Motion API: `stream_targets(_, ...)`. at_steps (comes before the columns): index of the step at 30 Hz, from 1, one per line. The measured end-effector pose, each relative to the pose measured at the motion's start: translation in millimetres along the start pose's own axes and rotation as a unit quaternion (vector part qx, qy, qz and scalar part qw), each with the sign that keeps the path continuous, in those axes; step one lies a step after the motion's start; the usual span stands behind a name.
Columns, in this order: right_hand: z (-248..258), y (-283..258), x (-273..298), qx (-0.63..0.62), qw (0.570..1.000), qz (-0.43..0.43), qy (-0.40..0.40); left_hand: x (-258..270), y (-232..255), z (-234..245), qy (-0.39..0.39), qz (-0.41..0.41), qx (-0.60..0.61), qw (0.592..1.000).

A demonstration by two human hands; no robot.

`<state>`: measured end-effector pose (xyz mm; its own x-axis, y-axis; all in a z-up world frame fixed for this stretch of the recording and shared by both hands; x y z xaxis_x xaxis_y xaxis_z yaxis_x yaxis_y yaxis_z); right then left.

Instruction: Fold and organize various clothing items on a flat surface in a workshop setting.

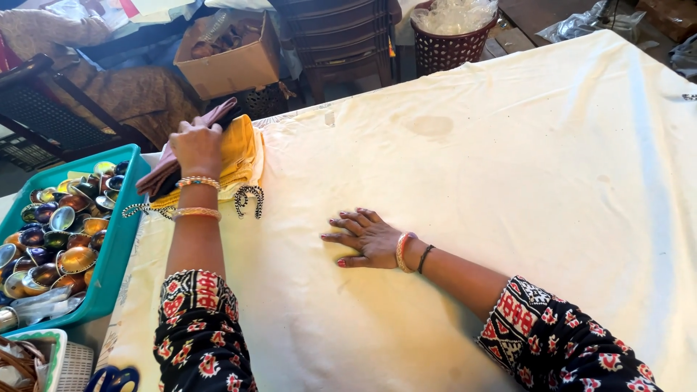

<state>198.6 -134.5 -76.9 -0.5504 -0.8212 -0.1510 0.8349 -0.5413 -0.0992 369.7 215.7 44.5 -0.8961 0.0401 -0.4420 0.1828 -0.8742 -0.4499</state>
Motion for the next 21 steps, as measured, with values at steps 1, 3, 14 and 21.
stream_targets(1, 0.0, -0.8, 0.0, 0.001, 1.0, 0.0, 0.0, 1.6, -3.1, 4.4, 0.046, -0.016, -0.001, 0.999)
stream_targets(3, -1.2, 0.2, 0.0, 0.0, 1.0, 0.0, 0.0, 6.5, -3.5, 9.3, 0.061, -0.028, 0.001, 0.998)
stream_targets(14, -2.5, 0.9, -0.9, 0.002, 1.0, 0.0, -0.007, 38.9, 36.8, 34.2, -0.055, -0.09, 0.117, 0.987)
stream_targets(21, -1.9, 0.9, -0.9, 0.004, 1.0, 0.003, 0.004, 0.5, -35.7, -27.7, 0.053, 0.101, 0.364, 0.924)
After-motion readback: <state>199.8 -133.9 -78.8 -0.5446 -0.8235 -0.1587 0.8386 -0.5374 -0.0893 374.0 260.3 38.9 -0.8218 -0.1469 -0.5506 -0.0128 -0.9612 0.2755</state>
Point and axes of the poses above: each hand's wrist, its own x-axis away from the middle knuckle, its own z-axis out of the back of the hand, y = z × x, the point moved 3 cm from there along -x, towards the middle knuckle, and after that the axes turned 10 degrees about x, right-handed, at the moved point
